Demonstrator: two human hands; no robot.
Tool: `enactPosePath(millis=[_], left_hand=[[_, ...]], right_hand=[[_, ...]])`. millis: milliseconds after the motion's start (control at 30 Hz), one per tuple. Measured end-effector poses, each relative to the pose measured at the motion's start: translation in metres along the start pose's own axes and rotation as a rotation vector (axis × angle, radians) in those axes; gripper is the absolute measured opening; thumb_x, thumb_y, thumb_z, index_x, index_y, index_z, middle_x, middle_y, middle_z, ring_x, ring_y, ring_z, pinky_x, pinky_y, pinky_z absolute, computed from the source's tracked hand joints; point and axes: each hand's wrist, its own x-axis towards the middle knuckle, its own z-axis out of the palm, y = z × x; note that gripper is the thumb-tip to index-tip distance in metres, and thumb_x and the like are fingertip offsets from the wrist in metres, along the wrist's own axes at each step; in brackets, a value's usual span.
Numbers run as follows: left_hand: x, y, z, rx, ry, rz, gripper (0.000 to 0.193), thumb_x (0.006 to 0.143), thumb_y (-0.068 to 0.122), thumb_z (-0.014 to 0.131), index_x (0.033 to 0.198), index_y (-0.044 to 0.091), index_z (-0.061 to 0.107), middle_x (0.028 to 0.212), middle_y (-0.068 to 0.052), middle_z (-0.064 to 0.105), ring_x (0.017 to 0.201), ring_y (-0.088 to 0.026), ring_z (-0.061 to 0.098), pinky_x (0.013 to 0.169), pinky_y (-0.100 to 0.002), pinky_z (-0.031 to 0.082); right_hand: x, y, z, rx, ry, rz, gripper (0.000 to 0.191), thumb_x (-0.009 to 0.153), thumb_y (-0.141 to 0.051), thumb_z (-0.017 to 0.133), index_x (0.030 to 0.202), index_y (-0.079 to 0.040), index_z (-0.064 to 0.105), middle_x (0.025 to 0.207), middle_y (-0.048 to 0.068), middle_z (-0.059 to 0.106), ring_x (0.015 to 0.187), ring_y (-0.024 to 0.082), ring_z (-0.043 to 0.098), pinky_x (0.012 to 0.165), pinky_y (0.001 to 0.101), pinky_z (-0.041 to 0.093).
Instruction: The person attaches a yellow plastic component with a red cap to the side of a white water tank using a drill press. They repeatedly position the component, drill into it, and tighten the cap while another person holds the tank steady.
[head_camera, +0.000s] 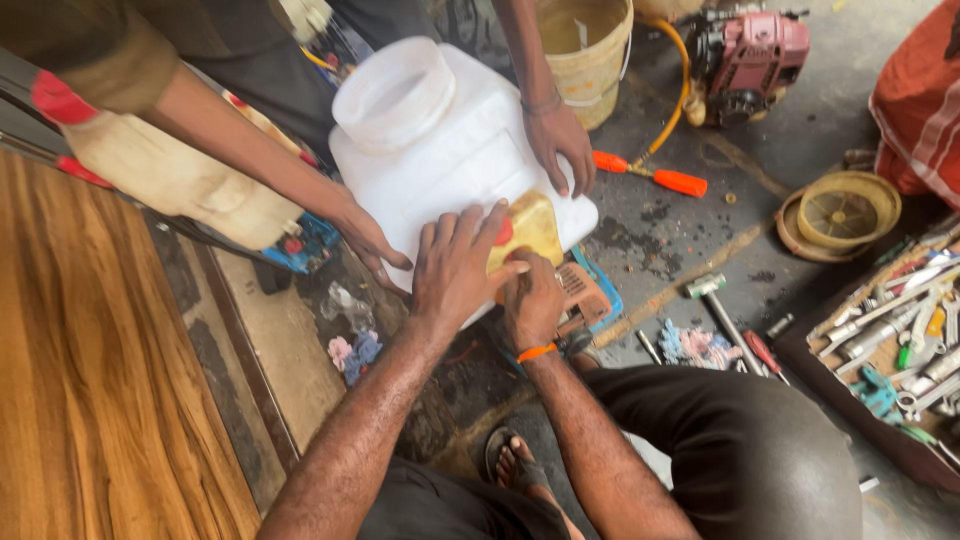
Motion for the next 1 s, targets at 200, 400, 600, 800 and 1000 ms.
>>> enactPosePath(millis=[200,400,600,800,1000], left_hand=[[0.004,0.004,0.012,-0.017,-0.004,-0.001,0.056,0.082,0.028,0.084,0.128,0.007,0.058,0.106,-0.009,0.058,0.102,-0.030,0.059,0.083,-0.045,0.050],[-0.002,0.017,0.016,-0.083,0.100,-0.090,0.056,0.083,0.019,0.083,0.131,0.007,0.056,0.109,-0.011,0.056,0.104,-0.032,0.059,0.086,-0.046,0.051],[-0.003,0.021,0.025,-0.079,0.130,-0.167,0.058,0.084,0.017,0.082,0.135,0.007,0.055,0.110,-0.012,0.055,0.107,-0.034,0.058,0.090,-0.047,0.051],[-0.003,0.025,0.030,-0.076,0.109,-0.181,0.059,0.085,0.015,0.081,0.136,0.005,0.052,0.120,-0.016,0.054,0.112,-0.036,0.057,0.093,-0.050,0.049],[-0.003,0.030,0.028,-0.161,0.096,-0.194,0.060,0.086,0.014,0.080,0.137,0.003,0.051,0.118,-0.017,0.053,0.112,-0.037,0.057,0.093,-0.051,0.048]], right_hand=[[0.000,0.001,0.002,-0.034,-0.033,0.076,0.014,0.096,-0.010,0.070,0.106,-0.003,0.064,0.092,0.015,0.067,0.081,0.030,0.068,0.073,0.0418,0.054],[0.000,0.001,-0.001,-0.064,-0.030,-0.018,0.017,0.092,-0.010,0.069,0.108,-0.005,0.064,0.094,0.014,0.067,0.088,0.034,0.066,0.075,0.0462,0.052],[0.002,0.002,0.003,-0.193,-0.002,-0.046,0.017,0.091,-0.013,0.071,0.105,-0.009,0.065,0.092,0.011,0.067,0.089,0.033,0.066,0.081,0.0495,0.048],[0.002,0.008,0.004,-0.128,-0.010,0.007,0.016,0.094,-0.014,0.071,0.106,-0.008,0.065,0.095,0.011,0.068,0.090,0.032,0.066,0.083,0.0466,0.050],[0.001,0.012,0.003,-0.089,0.004,0.007,0.015,0.094,-0.013,0.071,0.107,-0.007,0.066,0.096,0.011,0.069,0.091,0.032,0.067,0.082,0.0461,0.051]])
